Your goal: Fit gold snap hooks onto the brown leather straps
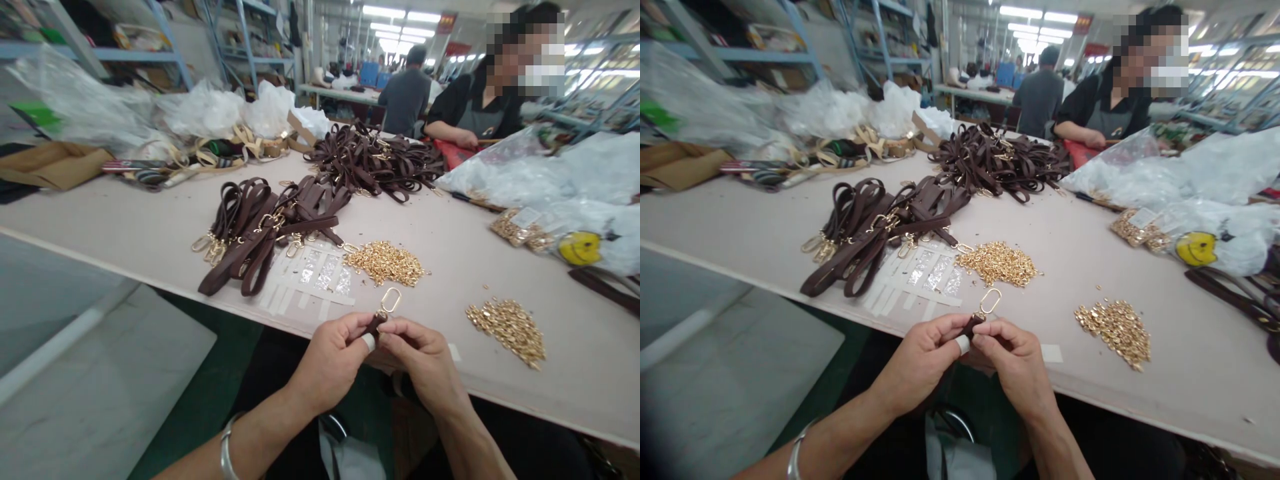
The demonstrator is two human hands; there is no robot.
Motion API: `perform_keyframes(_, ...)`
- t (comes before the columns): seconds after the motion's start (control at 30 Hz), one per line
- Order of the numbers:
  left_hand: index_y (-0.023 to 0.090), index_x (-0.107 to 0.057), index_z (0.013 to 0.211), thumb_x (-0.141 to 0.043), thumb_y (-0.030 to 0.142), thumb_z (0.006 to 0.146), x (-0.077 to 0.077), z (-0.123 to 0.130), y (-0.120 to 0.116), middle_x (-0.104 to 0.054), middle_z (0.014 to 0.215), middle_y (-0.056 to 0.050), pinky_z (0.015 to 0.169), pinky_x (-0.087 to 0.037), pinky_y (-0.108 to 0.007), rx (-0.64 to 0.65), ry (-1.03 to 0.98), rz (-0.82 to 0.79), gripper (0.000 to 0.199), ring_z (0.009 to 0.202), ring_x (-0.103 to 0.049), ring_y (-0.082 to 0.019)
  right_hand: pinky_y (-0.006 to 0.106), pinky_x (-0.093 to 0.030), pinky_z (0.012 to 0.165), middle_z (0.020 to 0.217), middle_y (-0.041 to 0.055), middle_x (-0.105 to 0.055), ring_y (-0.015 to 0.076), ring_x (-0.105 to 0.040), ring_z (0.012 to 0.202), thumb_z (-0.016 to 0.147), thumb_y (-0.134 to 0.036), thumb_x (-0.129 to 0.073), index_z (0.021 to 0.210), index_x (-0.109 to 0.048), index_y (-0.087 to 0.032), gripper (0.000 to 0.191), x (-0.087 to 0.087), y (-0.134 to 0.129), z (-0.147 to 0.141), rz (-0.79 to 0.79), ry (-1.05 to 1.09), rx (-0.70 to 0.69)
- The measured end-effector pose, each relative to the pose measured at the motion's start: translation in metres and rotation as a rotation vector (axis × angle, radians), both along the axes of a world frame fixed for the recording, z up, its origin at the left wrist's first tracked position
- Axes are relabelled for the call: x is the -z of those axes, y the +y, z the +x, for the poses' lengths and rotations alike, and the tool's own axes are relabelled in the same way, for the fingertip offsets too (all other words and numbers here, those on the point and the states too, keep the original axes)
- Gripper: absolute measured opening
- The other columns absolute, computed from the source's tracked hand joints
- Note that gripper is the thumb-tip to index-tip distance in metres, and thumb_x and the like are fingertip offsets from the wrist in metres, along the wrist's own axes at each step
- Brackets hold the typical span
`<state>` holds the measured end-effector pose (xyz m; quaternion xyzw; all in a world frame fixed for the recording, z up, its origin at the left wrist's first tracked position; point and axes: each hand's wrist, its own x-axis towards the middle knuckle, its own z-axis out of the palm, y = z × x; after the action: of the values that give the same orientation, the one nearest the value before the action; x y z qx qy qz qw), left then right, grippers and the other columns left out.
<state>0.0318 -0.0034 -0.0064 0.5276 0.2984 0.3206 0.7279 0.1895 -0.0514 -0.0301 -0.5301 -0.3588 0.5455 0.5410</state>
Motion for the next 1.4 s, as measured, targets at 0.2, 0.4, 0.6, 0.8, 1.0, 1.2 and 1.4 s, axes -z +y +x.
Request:
perform_keyframes(0.2,0.027,-0.069,0.125,-0.048,0.003,0.087,-0.002,-0.005,-0.006,-0.074,0.119,0.002,0.101,-0.049,-0.028,-0.076,0.251,0.282,0.049,0.112,-0.067,-0.019,0.023,-0.052,0.070,0.080,-0.0012,-0.070,0.0119,-0.063,0.074,0.080,-0.030,-0.075,0.081,-0.070,-0.020,0.012,-0.005,-0.005,-0.007,0.093,-0.146,0.053)
perform_keyframes(0.4,0.029,-0.070,0.123,-0.052,0.013,0.090,0.000,-0.008,-0.005,-0.075,0.118,0.002,0.098,-0.050,-0.029,-0.052,0.384,0.393,0.041,0.115,-0.066,-0.022,0.021,-0.050,0.063,0.072,-0.0055,-0.066,0.0101,-0.061,0.066,0.077,-0.025,-0.075,0.077,-0.055,-0.021,0.020,-0.005,-0.004,-0.017,0.120,-0.075,0.125)
perform_keyframes(0.6,0.025,-0.061,0.133,-0.052,0.027,0.093,0.007,-0.005,-0.009,-0.075,0.112,-0.003,0.064,-0.054,-0.024,-0.029,0.320,0.121,0.041,0.079,-0.069,-0.017,0.026,-0.050,0.063,0.073,-0.0037,-0.065,0.0146,-0.063,0.066,0.081,-0.032,-0.072,0.084,-0.059,-0.022,0.017,-0.013,-0.007,0.007,0.086,-0.437,0.103)
perform_keyframes(0.8,0.028,-0.059,0.137,-0.053,0.036,0.093,0.012,-0.016,-0.006,-0.075,0.111,-0.001,0.077,-0.046,-0.027,-0.103,0.388,-0.041,0.046,0.083,-0.061,-0.016,0.034,-0.050,0.081,0.094,0.0046,-0.072,0.0205,-0.066,0.087,0.090,-0.030,-0.058,0.101,-0.066,-0.021,0.016,-0.014,-0.009,0.103,0.099,-1.455,0.373)
perform_keyframes(1.0,0.022,-0.068,0.128,-0.053,0.042,0.089,0.007,-0.020,-0.008,-0.076,0.096,-0.005,0.090,-0.044,-0.039,-0.124,0.446,-0.089,0.046,0.087,-0.060,-0.023,0.037,-0.049,0.085,0.092,0.0081,-0.073,0.0249,-0.065,0.092,0.089,-0.022,-0.056,0.103,-0.068,-0.019,0.019,-0.004,-0.004,0.147,-0.009,-1.726,0.262)
perform_keyframes(1.2,0.022,-0.070,0.123,-0.067,0.030,0.080,0.004,-0.013,-0.008,-0.075,0.116,-0.004,0.112,-0.036,-0.043,-0.071,0.214,-0.161,0.044,0.120,-0.060,-0.027,0.035,-0.047,0.076,0.080,0.0098,-0.072,0.0254,-0.066,0.083,0.090,-0.020,-0.052,0.105,-0.071,-0.021,0.024,-0.008,0.003,0.144,-0.093,-1.888,0.167)
perform_keyframes(1.4,0.016,-0.075,0.100,-0.074,0.015,0.073,0.008,-0.008,-0.009,-0.078,0.095,-0.003,0.085,-0.052,-0.027,-0.050,0.081,-0.209,0.026,0.089,-0.070,-0.017,0.039,-0.044,0.070,0.069,0.0132,-0.069,0.0297,-0.066,0.073,0.085,-0.017,-0.054,0.104,-0.071,-0.018,0.026,-0.018,0.013,0.135,-0.120,-2.002,0.075)
